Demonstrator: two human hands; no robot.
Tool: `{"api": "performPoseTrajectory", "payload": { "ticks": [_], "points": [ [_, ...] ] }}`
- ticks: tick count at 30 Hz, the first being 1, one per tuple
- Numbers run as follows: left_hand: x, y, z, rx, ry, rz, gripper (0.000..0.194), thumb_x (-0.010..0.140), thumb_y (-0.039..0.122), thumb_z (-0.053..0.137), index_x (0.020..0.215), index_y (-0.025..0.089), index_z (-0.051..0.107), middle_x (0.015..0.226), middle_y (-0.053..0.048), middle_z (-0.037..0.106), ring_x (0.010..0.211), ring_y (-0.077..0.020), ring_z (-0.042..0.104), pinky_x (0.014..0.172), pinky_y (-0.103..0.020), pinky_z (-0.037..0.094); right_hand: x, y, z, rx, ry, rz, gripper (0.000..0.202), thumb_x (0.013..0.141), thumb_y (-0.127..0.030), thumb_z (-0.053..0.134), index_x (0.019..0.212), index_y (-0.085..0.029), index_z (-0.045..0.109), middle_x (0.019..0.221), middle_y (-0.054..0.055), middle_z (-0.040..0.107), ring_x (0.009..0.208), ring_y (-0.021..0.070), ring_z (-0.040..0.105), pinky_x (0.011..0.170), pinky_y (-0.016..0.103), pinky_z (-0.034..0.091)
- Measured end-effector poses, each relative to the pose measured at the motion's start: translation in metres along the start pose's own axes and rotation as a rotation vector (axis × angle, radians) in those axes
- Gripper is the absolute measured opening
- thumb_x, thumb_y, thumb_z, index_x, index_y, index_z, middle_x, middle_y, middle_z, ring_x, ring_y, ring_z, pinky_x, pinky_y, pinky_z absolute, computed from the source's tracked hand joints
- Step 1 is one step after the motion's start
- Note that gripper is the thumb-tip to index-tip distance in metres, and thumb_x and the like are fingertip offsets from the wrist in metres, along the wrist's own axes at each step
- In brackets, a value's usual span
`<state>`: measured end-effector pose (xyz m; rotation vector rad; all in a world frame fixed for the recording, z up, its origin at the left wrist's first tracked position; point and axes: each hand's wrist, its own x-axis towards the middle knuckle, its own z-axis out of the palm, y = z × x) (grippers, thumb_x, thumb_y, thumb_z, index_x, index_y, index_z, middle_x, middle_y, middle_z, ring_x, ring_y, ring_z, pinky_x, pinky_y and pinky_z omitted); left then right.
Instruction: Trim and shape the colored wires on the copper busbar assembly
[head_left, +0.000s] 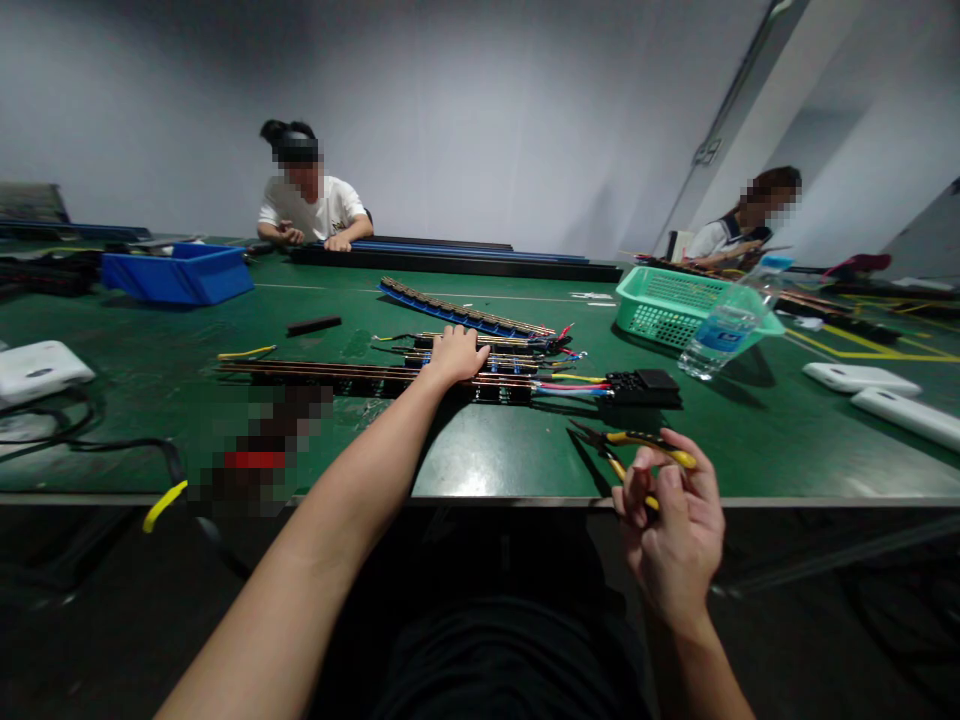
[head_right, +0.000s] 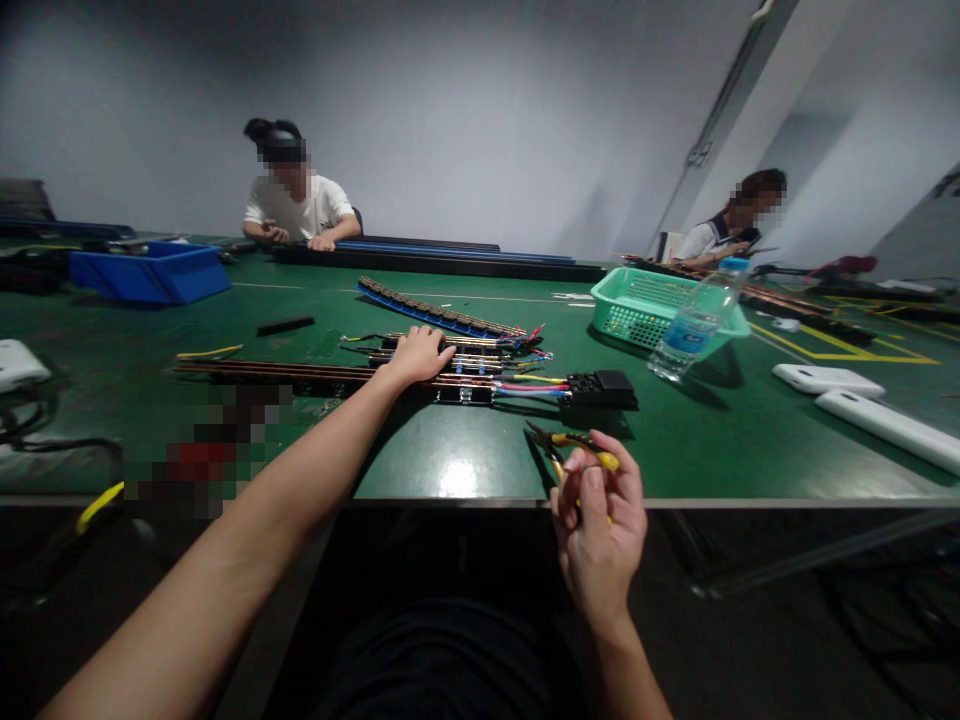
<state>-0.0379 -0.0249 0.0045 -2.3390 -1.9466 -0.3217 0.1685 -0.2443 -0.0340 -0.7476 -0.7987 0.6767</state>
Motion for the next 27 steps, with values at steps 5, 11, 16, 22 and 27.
{"api": "performPoseTrajectory", "payload": {
  "ticks": [5,11,16,22,27],
  "points": [
    [0.000,-0.001,0.000,-0.021,-0.003,0.007,0.050,0.105,0.049,0.040,0.135,0.015,0.061,0.144,-0.020,0.057,0.134,-0.0359,0.048,0.109,-0.048,0.042,-0.007,-0.002,-0.003,0.027,-0.088,0.017,0.026,0.092,-0.038,0.072,0.116,-0.030,0.071,0.081,-0.002,0.062,0.041,0.0022,0.037,0.037,0.015,0.034],
    [0.001,-0.001,0.001,-0.031,-0.008,-0.004,0.048,0.105,0.050,0.041,0.135,0.018,0.061,0.144,-0.017,0.057,0.134,-0.0348,0.048,0.109,-0.047,0.042,-0.022,-0.010,-0.002,0.052,-0.233,0.068,0.034,0.092,-0.044,0.071,0.124,-0.032,0.071,0.084,0.001,0.063,0.042,0.0023,0.036,0.038,0.016,0.035],
    [0.002,-0.001,0.002,-0.022,0.001,0.003,0.050,0.104,0.049,0.041,0.134,0.016,0.062,0.143,-0.019,0.058,0.133,-0.0353,0.049,0.108,-0.047,0.042,-0.028,-0.009,-0.001,0.058,-0.263,0.095,0.033,0.093,-0.045,0.070,0.124,-0.034,0.071,0.084,0.002,0.063,0.044,0.0031,0.036,0.040,0.017,0.037],
    [0.002,-0.001,0.001,-0.034,-0.006,-0.004,0.048,0.104,0.049,0.042,0.134,0.018,0.062,0.143,-0.017,0.057,0.134,-0.0349,0.048,0.109,-0.047,0.042,-0.021,0.000,0.000,0.049,-0.262,0.032,0.030,0.095,-0.042,0.067,0.124,-0.033,0.070,0.086,0.002,0.064,0.044,0.0033,0.039,0.040,0.017,0.035],
    [0.001,0.000,0.001,-0.028,-0.006,-0.003,0.048,0.105,0.050,0.041,0.134,0.018,0.062,0.143,-0.018,0.057,0.135,-0.0350,0.047,0.109,-0.047,0.041,-0.001,0.008,0.007,0.025,-0.241,-0.054,0.029,0.096,-0.040,0.066,0.125,-0.033,0.067,0.089,0.000,0.064,0.046,0.0051,0.044,0.042,0.019,0.038]
  ]
}}
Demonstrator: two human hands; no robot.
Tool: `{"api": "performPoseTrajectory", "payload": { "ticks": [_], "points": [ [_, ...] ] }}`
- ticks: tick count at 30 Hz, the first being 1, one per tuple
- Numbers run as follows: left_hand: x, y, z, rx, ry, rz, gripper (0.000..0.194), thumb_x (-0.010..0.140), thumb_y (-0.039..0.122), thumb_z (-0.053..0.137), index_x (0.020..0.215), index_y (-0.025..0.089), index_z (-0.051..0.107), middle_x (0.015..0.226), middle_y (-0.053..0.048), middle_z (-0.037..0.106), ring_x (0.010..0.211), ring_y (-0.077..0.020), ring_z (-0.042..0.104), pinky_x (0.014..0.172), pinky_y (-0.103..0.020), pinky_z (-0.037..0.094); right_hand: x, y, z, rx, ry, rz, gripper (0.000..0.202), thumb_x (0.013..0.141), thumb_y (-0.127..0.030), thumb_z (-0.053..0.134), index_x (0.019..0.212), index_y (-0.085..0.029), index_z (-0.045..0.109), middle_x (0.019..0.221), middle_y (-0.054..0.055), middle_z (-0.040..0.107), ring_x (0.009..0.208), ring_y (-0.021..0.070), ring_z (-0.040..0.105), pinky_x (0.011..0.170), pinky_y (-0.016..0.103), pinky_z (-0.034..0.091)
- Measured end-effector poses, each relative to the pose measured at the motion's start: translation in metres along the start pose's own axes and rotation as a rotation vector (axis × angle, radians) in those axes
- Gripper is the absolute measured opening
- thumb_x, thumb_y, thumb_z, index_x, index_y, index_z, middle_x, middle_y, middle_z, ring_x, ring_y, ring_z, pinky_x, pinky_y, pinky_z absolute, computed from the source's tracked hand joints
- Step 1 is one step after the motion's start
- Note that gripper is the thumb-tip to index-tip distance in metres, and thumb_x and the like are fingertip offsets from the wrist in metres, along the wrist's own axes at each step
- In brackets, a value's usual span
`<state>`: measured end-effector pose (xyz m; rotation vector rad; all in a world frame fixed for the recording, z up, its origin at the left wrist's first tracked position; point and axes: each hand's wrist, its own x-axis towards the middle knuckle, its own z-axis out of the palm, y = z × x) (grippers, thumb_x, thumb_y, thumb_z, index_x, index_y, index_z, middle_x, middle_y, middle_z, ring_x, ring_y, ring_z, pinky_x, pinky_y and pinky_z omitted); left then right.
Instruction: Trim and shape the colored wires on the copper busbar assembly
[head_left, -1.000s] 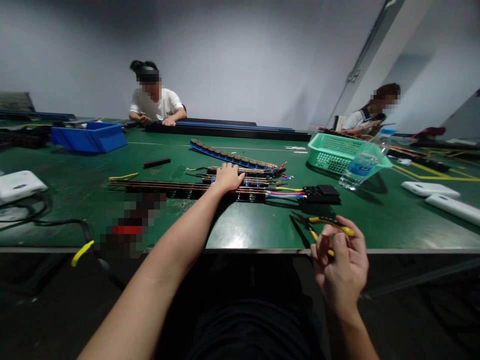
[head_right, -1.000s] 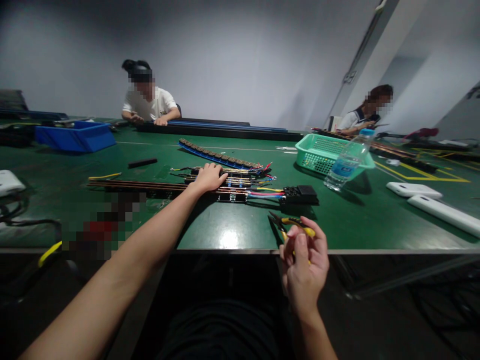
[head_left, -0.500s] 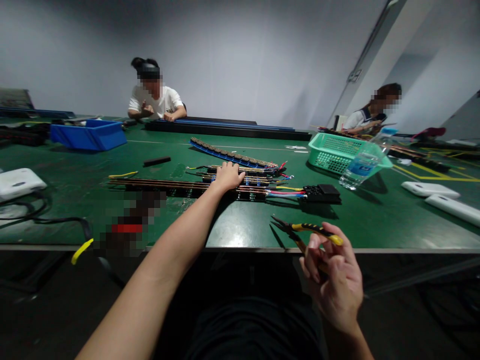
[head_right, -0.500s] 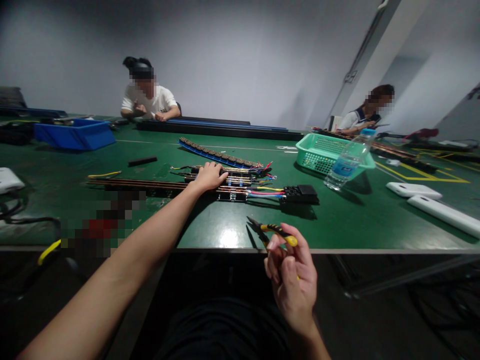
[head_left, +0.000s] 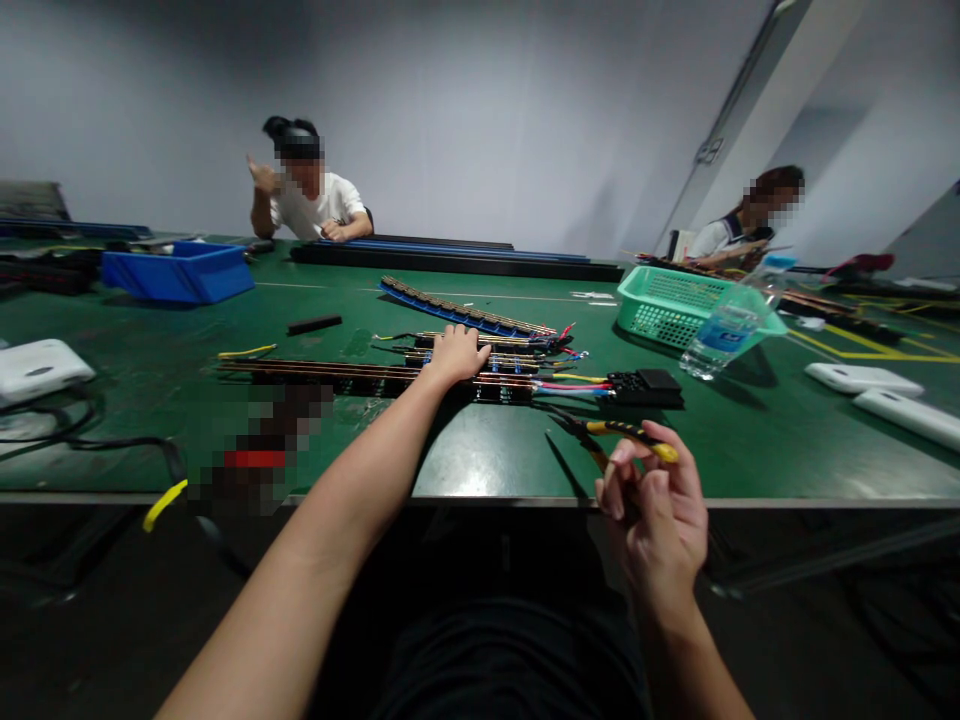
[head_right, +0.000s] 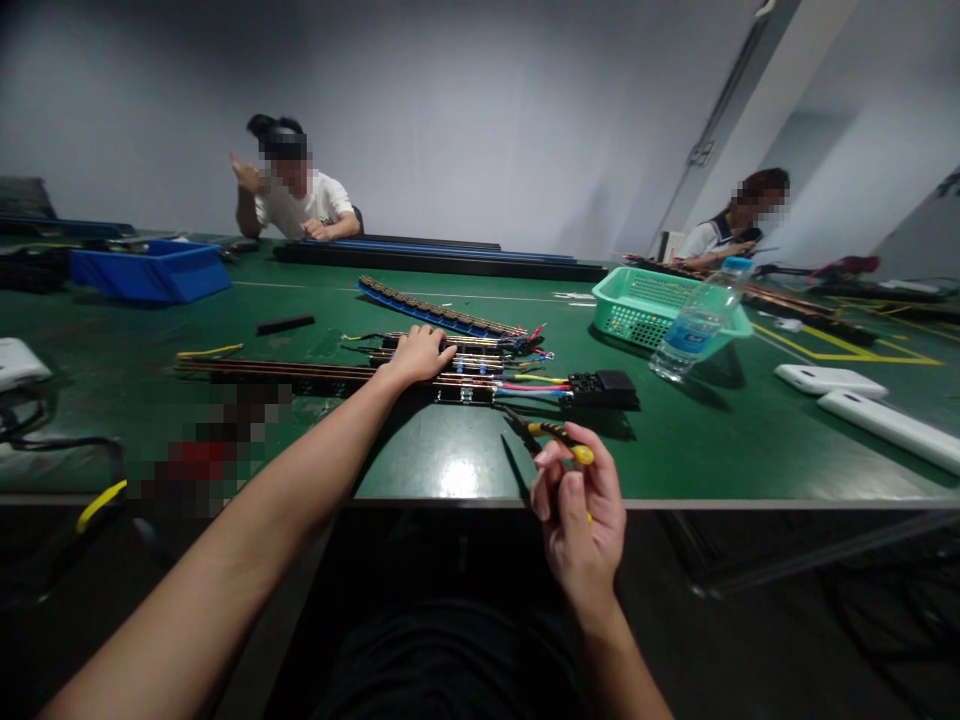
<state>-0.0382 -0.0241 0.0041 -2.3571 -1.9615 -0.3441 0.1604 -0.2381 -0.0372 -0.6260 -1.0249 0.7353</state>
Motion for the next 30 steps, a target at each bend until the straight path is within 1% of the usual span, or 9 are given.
{"api": "performPoseTrajectory", "payload": {
  "ticks": [4,8,12,15,20,23,26,28,30],
  "points": [
    [0.000,-0.001,0.001,0.006,0.011,0.012,0.050,0.105,0.049,0.040,0.134,0.014,0.061,0.142,-0.020,0.057,0.134,-0.0360,0.048,0.108,-0.048,0.042,0.018,0.009,0.002,-0.037,0.015,-0.046,0.034,0.094,-0.040,0.069,0.126,-0.032,0.064,0.091,0.000,0.065,0.049,0.0065,0.047,0.043,0.020,0.039],
    [0.000,0.000,0.001,0.008,0.010,0.011,0.050,0.105,0.049,0.039,0.134,0.016,0.061,0.143,-0.019,0.057,0.134,-0.0356,0.048,0.109,-0.048,0.042,0.029,0.018,0.003,-0.091,-0.005,-0.067,0.034,0.096,-0.039,0.067,0.128,-0.032,0.063,0.095,-0.001,0.064,0.052,0.0068,0.050,0.041,0.019,0.035],
    [-0.001,0.000,0.000,0.001,0.007,0.013,0.050,0.105,0.049,0.040,0.134,0.014,0.061,0.143,-0.020,0.056,0.135,-0.0362,0.048,0.109,-0.048,0.041,0.031,0.023,0.005,-0.185,-0.010,-0.115,0.034,0.097,-0.039,0.065,0.129,-0.030,0.061,0.095,0.000,0.064,0.051,0.0065,0.051,0.042,0.019,0.038],
    [-0.001,0.000,0.000,-0.002,0.007,0.014,0.050,0.105,0.049,0.039,0.134,0.014,0.061,0.144,-0.020,0.057,0.135,-0.0364,0.048,0.109,-0.048,0.041,0.030,0.025,0.004,-0.252,-0.027,-0.188,0.033,0.098,-0.034,0.064,0.131,-0.030,0.061,0.097,0.001,0.065,0.051,0.0057,0.050,0.043,0.019,0.040],
    [0.000,0.000,0.001,0.005,0.009,0.011,0.050,0.105,0.049,0.040,0.134,0.016,0.061,0.144,-0.019,0.057,0.134,-0.0359,0.048,0.109,-0.048,0.042,0.033,0.034,-0.004,-0.315,-0.091,-0.231,0.037,0.100,-0.028,0.060,0.136,-0.032,0.058,0.102,0.002,0.066,0.052,0.0063,0.048,0.045,0.019,0.041],
    [0.000,0.000,0.001,0.002,0.015,0.010,0.049,0.105,0.049,0.041,0.134,0.015,0.061,0.143,-0.019,0.057,0.134,-0.0358,0.048,0.108,-0.047,0.042,0.035,0.038,-0.008,-0.512,-0.200,-0.250,0.034,0.099,-0.025,0.061,0.133,-0.028,0.061,0.083,-0.001,0.066,0.051,0.0079,0.046,0.045,0.019,0.038],
    [0.000,0.000,0.001,0.012,0.016,0.011,0.049,0.105,0.049,0.041,0.134,0.015,0.062,0.142,-0.019,0.058,0.133,-0.0355,0.049,0.108,-0.047,0.043,0.035,0.038,-0.007,-0.777,-0.430,-0.355,0.029,0.098,-0.018,0.059,0.124,-0.024,0.069,0.064,-0.004,0.062,0.047,0.0092,0.049,0.049,0.021,0.040],
    [0.000,0.001,0.001,0.024,0.016,0.009,0.049,0.105,0.049,0.041,0.134,0.015,0.062,0.142,-0.019,0.058,0.133,-0.0351,0.049,0.107,-0.047,0.043,0.036,0.038,-0.006,-0.888,-0.594,-0.447,0.032,0.098,-0.012,0.052,0.122,-0.021,0.071,0.066,-0.001,0.066,0.050,0.0111,0.057,0.053,0.022,0.043],
    [0.000,0.001,0.001,0.030,0.018,0.010,0.050,0.105,0.049,0.041,0.135,0.015,0.062,0.142,-0.019,0.058,0.132,-0.0351,0.050,0.107,-0.047,0.043,0.036,0.038,-0.005,-0.948,-0.680,-0.494,0.039,0.097,-0.008,0.045,0.124,-0.019,0.071,0.069,0.001,0.069,0.056,0.0132,0.063,0.057,0.023,0.046]
  ]
}}
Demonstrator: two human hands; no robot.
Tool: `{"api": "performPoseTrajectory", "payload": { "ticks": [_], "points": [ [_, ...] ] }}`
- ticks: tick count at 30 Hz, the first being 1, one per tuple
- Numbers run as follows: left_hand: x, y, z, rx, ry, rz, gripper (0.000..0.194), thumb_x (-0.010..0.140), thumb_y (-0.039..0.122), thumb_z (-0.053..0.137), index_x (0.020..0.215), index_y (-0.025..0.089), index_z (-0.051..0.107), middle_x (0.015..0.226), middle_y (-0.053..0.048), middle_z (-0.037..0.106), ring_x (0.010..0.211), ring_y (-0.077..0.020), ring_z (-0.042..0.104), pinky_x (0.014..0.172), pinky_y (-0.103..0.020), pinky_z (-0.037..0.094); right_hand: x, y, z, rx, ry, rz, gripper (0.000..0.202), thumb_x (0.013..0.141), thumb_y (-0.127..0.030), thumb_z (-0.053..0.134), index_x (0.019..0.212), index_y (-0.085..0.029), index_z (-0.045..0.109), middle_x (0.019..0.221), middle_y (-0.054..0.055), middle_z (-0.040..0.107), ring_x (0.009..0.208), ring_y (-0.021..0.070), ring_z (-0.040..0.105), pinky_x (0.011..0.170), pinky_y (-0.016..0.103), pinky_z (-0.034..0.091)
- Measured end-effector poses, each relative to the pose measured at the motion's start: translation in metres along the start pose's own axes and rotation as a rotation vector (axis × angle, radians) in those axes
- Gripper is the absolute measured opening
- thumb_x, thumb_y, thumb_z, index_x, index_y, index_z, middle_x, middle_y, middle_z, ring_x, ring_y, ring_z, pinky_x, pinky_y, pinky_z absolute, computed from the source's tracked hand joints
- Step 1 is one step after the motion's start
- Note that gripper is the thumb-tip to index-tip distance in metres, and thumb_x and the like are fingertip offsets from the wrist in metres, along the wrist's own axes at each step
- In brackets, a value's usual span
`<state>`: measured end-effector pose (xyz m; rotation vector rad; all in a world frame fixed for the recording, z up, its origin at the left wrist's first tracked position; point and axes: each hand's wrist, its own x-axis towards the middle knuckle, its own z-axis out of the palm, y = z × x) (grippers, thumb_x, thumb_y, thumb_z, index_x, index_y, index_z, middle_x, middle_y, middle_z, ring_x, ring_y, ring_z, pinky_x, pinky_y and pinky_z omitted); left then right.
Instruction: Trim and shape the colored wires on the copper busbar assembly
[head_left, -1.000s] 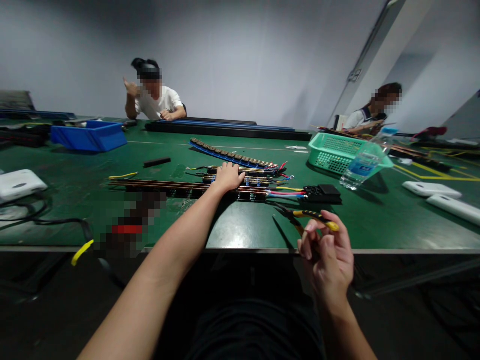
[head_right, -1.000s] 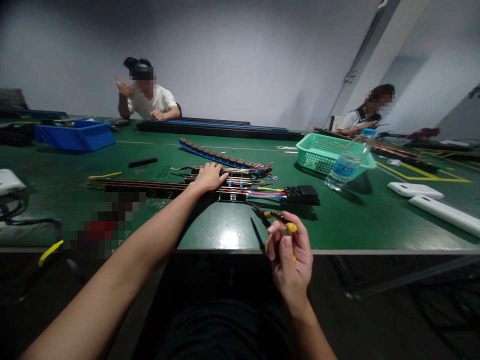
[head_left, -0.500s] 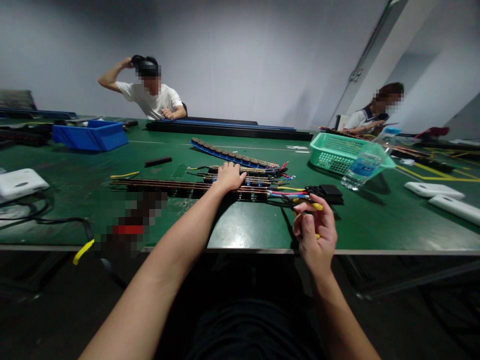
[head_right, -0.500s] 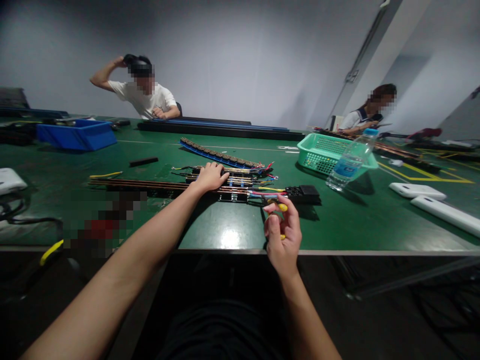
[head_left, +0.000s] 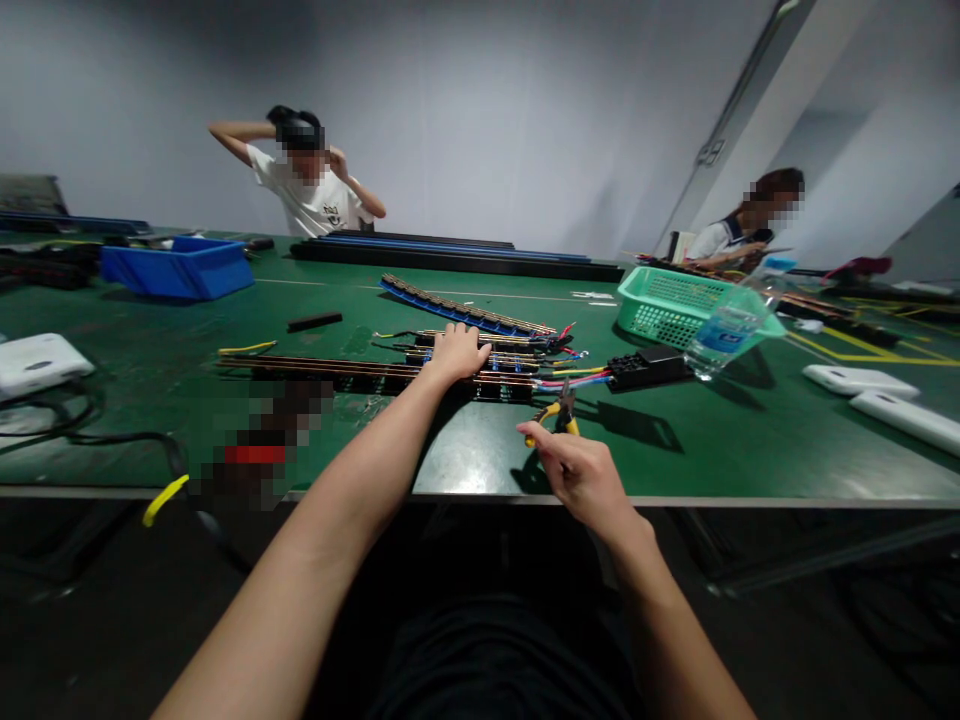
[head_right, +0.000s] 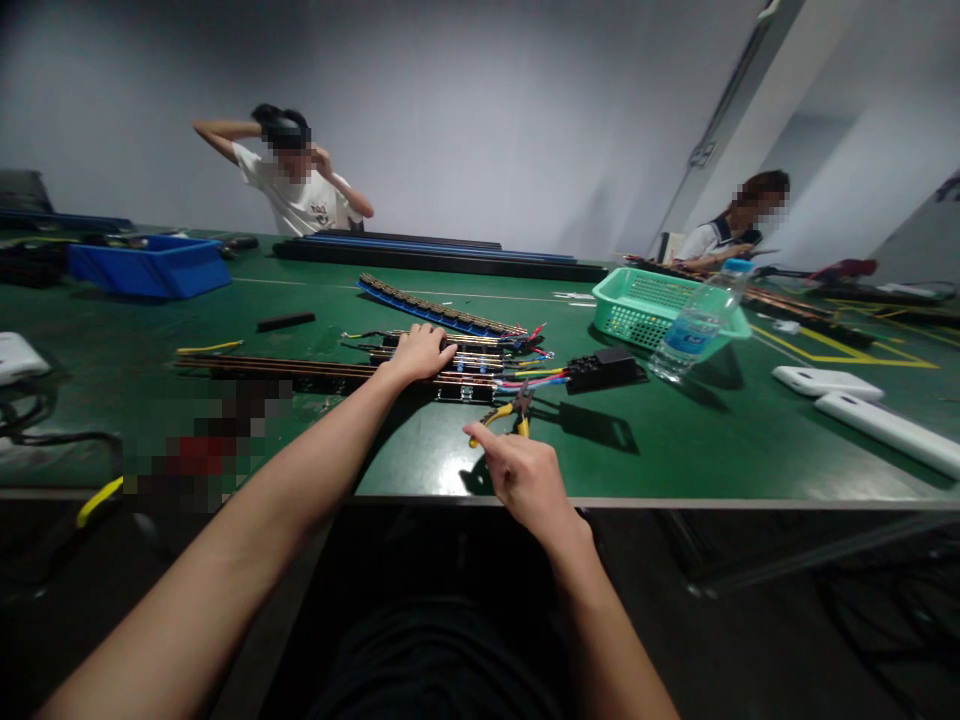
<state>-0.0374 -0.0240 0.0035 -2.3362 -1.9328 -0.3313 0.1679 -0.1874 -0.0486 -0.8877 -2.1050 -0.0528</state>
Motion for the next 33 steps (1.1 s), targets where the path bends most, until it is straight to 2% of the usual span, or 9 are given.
{"api": "performPoseTrajectory", "payload": {
  "ticks": [5,8,12,16,19,21,24,29,33],
  "points": [
    [0.000,0.000,0.001,-0.012,-0.008,-0.001,0.051,0.105,0.049,0.040,0.135,0.014,0.062,0.143,-0.019,0.058,0.133,-0.0353,0.049,0.108,-0.047,0.042,0.000,-0.004,-0.002,0.086,-0.002,0.144,0.027,0.098,-0.018,0.053,0.120,-0.021,0.067,0.068,0.000,0.064,0.051,0.0121,0.054,0.054,0.024,0.042],
    [0.001,-0.001,0.001,-0.011,-0.008,-0.003,0.051,0.105,0.049,0.040,0.135,0.015,0.061,0.144,-0.019,0.057,0.134,-0.0352,0.049,0.109,-0.047,0.042,0.001,-0.006,-0.003,0.291,0.021,0.303,0.019,0.094,-0.028,0.064,0.112,-0.024,0.060,0.066,-0.004,0.055,0.053,0.0115,0.050,0.053,0.023,0.041],
    [0.000,-0.001,0.001,-0.007,-0.006,0.003,0.051,0.105,0.050,0.039,0.136,0.015,0.061,0.143,-0.019,0.058,0.134,-0.0350,0.049,0.109,-0.047,0.042,0.003,-0.002,-0.005,0.613,0.094,0.536,0.030,0.089,-0.045,0.072,0.093,-0.025,0.049,0.067,-0.005,0.054,0.054,0.0105,0.047,0.050,0.022,0.040],
    [0.000,-0.001,0.000,-0.003,-0.007,0.008,0.052,0.105,0.049,0.039,0.136,0.013,0.061,0.143,-0.020,0.057,0.134,-0.0358,0.049,0.108,-0.048,0.043,0.007,0.002,-0.009,0.825,0.303,0.726,0.046,0.085,-0.058,0.074,0.078,-0.025,0.043,0.054,-0.010,0.044,0.042,0.0063,0.036,0.040,0.018,0.029],
    [0.001,0.000,0.000,-0.001,-0.004,0.007,0.053,0.105,0.049,0.039,0.136,0.012,0.061,0.143,-0.020,0.057,0.134,-0.0360,0.049,0.108,-0.048,0.043,0.013,0.001,-0.013,1.043,0.538,0.799,0.054,0.082,-0.063,0.076,0.075,-0.025,0.038,0.050,-0.014,0.034,0.036,0.0034,0.024,0.037,0.016,0.023],
    [0.001,0.000,0.001,0.000,0.002,0.003,0.052,0.105,0.049,0.040,0.136,0.013,0.061,0.143,-0.020,0.058,0.134,-0.0357,0.049,0.108,-0.048,0.043,0.014,-0.001,-0.015,1.118,0.604,0.817,0.055,0.080,-0.064,0.077,0.077,-0.025,0.038,0.049,-0.015,0.030,0.035,0.0032,0.021,0.036,0.015,0.022],
    [0.001,0.000,0.001,0.000,0.001,-0.004,0.051,0.105,0.049,0.040,0.136,0.015,0.061,0.143,-0.019,0.058,0.134,-0.0351,0.049,0.109,-0.047,0.043,0.011,-0.003,-0.012,0.999,0.547,0.797,0.048,0.082,-0.063,0.075,0.081,-0.026,0.045,0.052,-0.012,0.039,0.038,0.0048,0.030,0.038,0.016,0.025],
    [-0.002,0.000,-0.002,-0.011,-0.006,-0.002,0.051,0.105,0.049,0.040,0.136,0.013,0.061,0.143,-0.020,0.057,0.135,-0.0351,0.048,0.109,-0.048,0.042,-0.004,-0.015,0.001,0.400,0.278,0.626,0.027,0.090,-0.049,0.070,0.099,-0.024,0.068,0.072,-0.001,0.064,0.058,0.0127,0.055,0.056,0.026,0.044],
    [-0.001,0.000,-0.001,-0.022,-0.005,-0.005,0.050,0.105,0.049,0.041,0.135,0.014,0.061,0.143,-0.019,0.057,0.134,-0.0347,0.048,0.109,-0.047,0.042,-0.014,-0.033,0.002,0.327,0.294,0.538,0.021,0.094,-0.041,0.065,0.103,-0.022,0.072,0.080,0.002,0.066,0.065,0.0144,0.058,0.062,0.028,0.047]
  ]
}}
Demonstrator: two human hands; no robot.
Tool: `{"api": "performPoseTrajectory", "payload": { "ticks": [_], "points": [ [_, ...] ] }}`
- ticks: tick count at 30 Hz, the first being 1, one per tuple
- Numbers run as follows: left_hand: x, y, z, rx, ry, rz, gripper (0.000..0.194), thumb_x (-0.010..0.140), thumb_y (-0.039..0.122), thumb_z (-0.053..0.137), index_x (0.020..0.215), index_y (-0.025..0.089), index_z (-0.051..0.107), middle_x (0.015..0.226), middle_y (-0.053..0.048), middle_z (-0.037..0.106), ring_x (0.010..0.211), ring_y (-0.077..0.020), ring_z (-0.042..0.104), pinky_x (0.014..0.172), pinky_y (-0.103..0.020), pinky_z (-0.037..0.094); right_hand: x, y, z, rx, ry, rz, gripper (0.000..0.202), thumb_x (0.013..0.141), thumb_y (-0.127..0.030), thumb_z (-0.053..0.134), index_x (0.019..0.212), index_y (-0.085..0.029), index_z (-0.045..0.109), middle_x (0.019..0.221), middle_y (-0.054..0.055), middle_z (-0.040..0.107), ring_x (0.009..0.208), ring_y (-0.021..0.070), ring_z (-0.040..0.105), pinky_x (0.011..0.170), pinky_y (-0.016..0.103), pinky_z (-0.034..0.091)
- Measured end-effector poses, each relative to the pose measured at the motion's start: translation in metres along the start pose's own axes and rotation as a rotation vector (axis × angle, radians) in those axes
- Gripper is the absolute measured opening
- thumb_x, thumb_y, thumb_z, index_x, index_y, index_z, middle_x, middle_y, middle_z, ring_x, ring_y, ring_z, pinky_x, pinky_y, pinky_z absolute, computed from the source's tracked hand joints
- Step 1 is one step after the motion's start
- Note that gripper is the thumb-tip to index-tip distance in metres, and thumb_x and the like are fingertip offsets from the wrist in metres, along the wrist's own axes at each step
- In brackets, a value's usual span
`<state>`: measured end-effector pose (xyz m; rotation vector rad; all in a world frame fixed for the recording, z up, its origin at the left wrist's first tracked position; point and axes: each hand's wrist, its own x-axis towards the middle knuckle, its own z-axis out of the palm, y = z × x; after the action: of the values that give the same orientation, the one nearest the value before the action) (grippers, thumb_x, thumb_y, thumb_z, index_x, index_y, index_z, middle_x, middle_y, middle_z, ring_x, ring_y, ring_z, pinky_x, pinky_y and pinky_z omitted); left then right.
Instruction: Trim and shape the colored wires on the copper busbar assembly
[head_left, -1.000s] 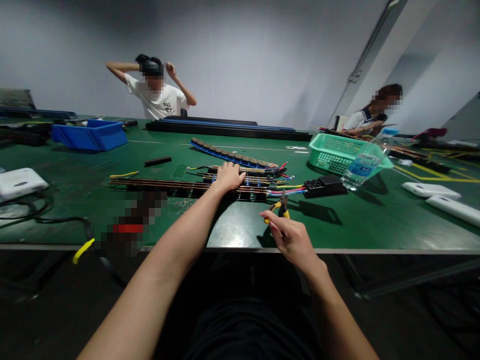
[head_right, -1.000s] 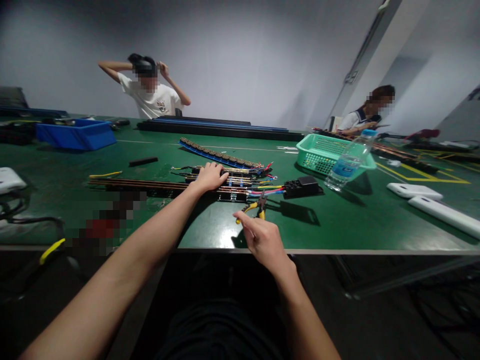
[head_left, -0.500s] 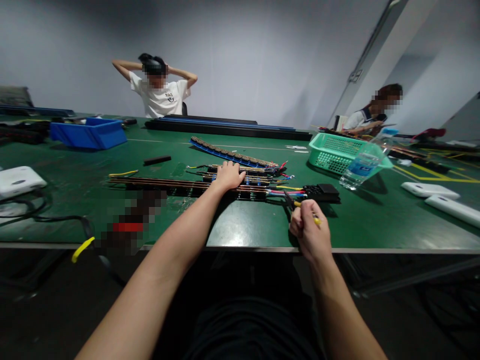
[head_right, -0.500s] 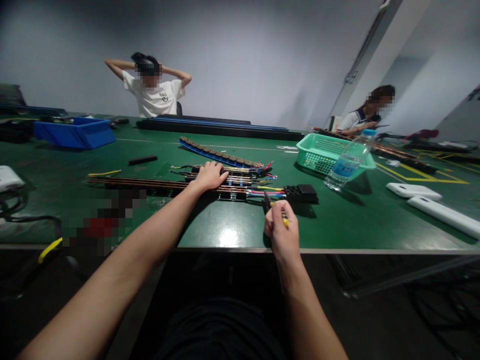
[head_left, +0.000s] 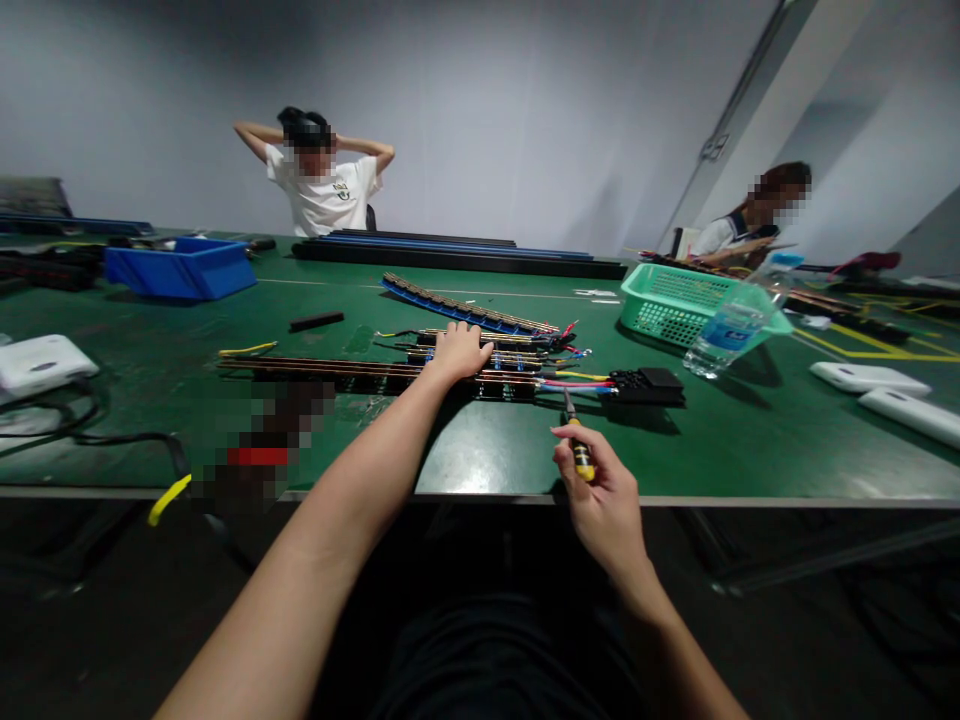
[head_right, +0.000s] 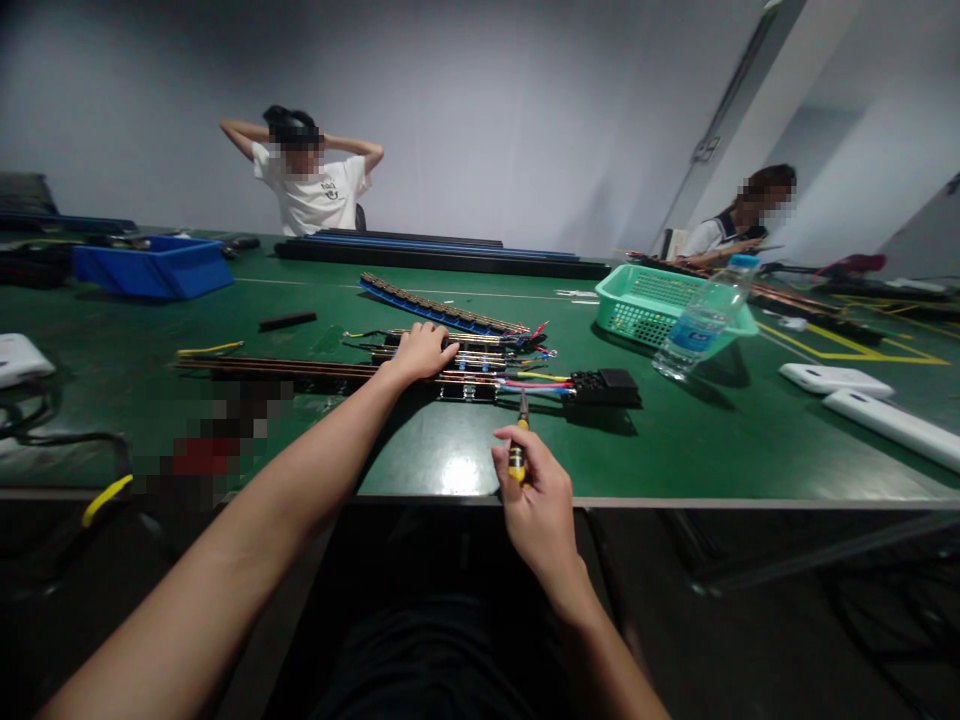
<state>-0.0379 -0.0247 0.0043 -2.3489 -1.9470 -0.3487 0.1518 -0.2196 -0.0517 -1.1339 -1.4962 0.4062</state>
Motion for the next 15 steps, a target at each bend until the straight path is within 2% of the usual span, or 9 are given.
{"api": "performPoseTrajectory", "payload": {
  "ticks": [3,5,9,11,13,15],
  "points": [
    [0.001,0.000,0.001,0.004,0.000,-0.005,0.050,0.105,0.050,0.042,0.135,0.016,0.062,0.144,-0.018,0.057,0.134,-0.0343,0.048,0.109,-0.047,0.042,-0.002,-0.011,-0.006,0.191,0.021,0.019,0.021,0.096,-0.039,0.065,0.109,-0.024,0.070,0.083,0.002,0.065,0.063,0.0130,0.057,0.056,0.025,0.045],
    [0.001,-0.001,0.002,0.006,0.000,-0.005,0.050,0.105,0.050,0.041,0.135,0.016,0.062,0.144,-0.018,0.057,0.134,-0.0344,0.049,0.109,-0.047,0.042,0.010,-0.017,-0.013,0.342,-0.004,0.022,0.027,0.093,-0.040,0.069,0.116,-0.026,0.067,0.087,0.002,0.064,0.058,0.0110,0.051,0.050,0.024,0.040],
    [0.001,-0.001,0.003,-0.003,0.010,0.003,0.051,0.104,0.049,0.041,0.135,0.015,0.062,0.143,-0.019,0.057,0.134,-0.0355,0.049,0.110,-0.048,0.042,0.066,-0.023,-0.025,0.499,-0.013,0.074,0.045,0.082,-0.042,0.079,0.122,-0.030,0.062,0.090,0.000,0.063,0.047,0.0068,0.039,0.040,0.024,0.030],
    [0.001,-0.001,0.003,-0.008,0.009,0.003,0.051,0.104,0.049,0.041,0.135,0.014,0.062,0.144,-0.020,0.057,0.135,-0.0360,0.048,0.110,-0.048,0.041,0.099,-0.020,-0.029,0.532,-0.007,0.160,0.038,0.081,-0.047,0.076,0.112,-0.027,0.065,0.080,-0.003,0.060,0.040,0.0043,0.030,0.036,0.023,0.021],
    [0.001,-0.001,0.003,-0.013,0.002,-0.002,0.051,0.104,0.050,0.041,0.135,0.016,0.062,0.145,-0.019,0.056,0.135,-0.0357,0.048,0.110,-0.048,0.041,0.127,-0.015,-0.030,0.540,-0.042,0.287,0.037,0.079,-0.052,0.075,0.103,-0.025,0.066,0.074,-0.004,0.058,0.038,0.0033,0.028,0.034,0.022,0.016],
    [0.001,-0.001,0.003,-0.017,-0.001,-0.008,0.050,0.104,0.050,0.041,0.135,0.017,0.062,0.145,-0.018,0.056,0.136,-0.0353,0.048,0.110,-0.048,0.041,0.143,-0.007,-0.029,0.548,-0.010,0.371,0.039,0.073,-0.053,0.077,0.097,-0.024,0.066,0.070,-0.005,0.057,0.037,0.0031,0.029,0.033,0.021,0.014]
  ]
}}
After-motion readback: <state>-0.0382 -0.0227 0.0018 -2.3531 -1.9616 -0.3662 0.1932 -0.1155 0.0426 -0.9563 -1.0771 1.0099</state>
